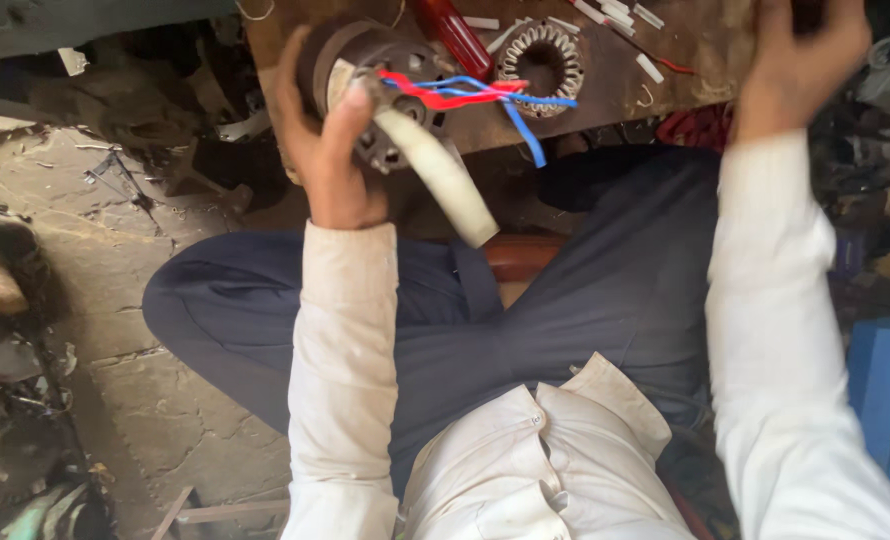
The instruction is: The person sits on the floor and works on a small electric motor. They use a screwdriver to adjust the shaft, pliers to manipulate wires, and electrical tape to wrap the wires. The person also handles a motor stator and other components on a nearby workbench.
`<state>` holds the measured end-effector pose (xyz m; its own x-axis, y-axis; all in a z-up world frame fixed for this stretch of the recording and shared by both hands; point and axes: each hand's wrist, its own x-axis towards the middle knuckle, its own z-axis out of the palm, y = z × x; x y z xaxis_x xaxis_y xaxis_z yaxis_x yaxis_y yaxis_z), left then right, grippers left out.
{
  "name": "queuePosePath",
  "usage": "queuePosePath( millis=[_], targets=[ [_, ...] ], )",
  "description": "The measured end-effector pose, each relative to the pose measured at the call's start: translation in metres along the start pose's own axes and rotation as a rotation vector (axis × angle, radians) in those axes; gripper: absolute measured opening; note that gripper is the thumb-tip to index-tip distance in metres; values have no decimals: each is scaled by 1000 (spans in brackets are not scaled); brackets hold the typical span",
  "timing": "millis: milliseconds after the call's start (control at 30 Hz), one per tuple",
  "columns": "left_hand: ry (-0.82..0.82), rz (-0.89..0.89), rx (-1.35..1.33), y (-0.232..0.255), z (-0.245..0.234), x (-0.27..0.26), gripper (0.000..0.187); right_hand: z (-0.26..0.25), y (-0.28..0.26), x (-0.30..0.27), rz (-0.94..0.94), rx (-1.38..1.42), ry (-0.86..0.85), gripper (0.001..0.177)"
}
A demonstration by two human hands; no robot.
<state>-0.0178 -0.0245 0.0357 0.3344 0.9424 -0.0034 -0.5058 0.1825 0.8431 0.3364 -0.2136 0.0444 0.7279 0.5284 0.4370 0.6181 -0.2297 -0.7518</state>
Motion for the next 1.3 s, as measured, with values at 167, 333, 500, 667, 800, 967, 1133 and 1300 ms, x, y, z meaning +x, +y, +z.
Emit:
queuePosePath(
  millis=[167,333,500,667,800,967,1133,1300],
  targets=[
    [18,-355,-749,1,13,-24,38,4,-159,-115,132,385,-220,4],
    [-130,-275,-579,5,31,-34,59,12,-245,-130,141,448,-347,4],
    [-359,-65,-185,6,31,-38,91,4,-273,-105,131,523,-288,7],
    [-462,-63,-50,-5,38,-47,94,-12,-289,-88,-106,245,-561,9],
    [-443,152,305,-1,41,-53,98,-15,-284,-74,-216,-75,-738,10],
    [-355,298,467,3,45,-51,99,-19,-263,-79,-228,-156,-704,11],
    [-328,256,484,7,42,-47,96,-5,-233,-97,-225,-84,-560,12],
    [-275,318,600,12,38,-44,95,10,-206,-107,-7,156,-546,9]
  ],
)
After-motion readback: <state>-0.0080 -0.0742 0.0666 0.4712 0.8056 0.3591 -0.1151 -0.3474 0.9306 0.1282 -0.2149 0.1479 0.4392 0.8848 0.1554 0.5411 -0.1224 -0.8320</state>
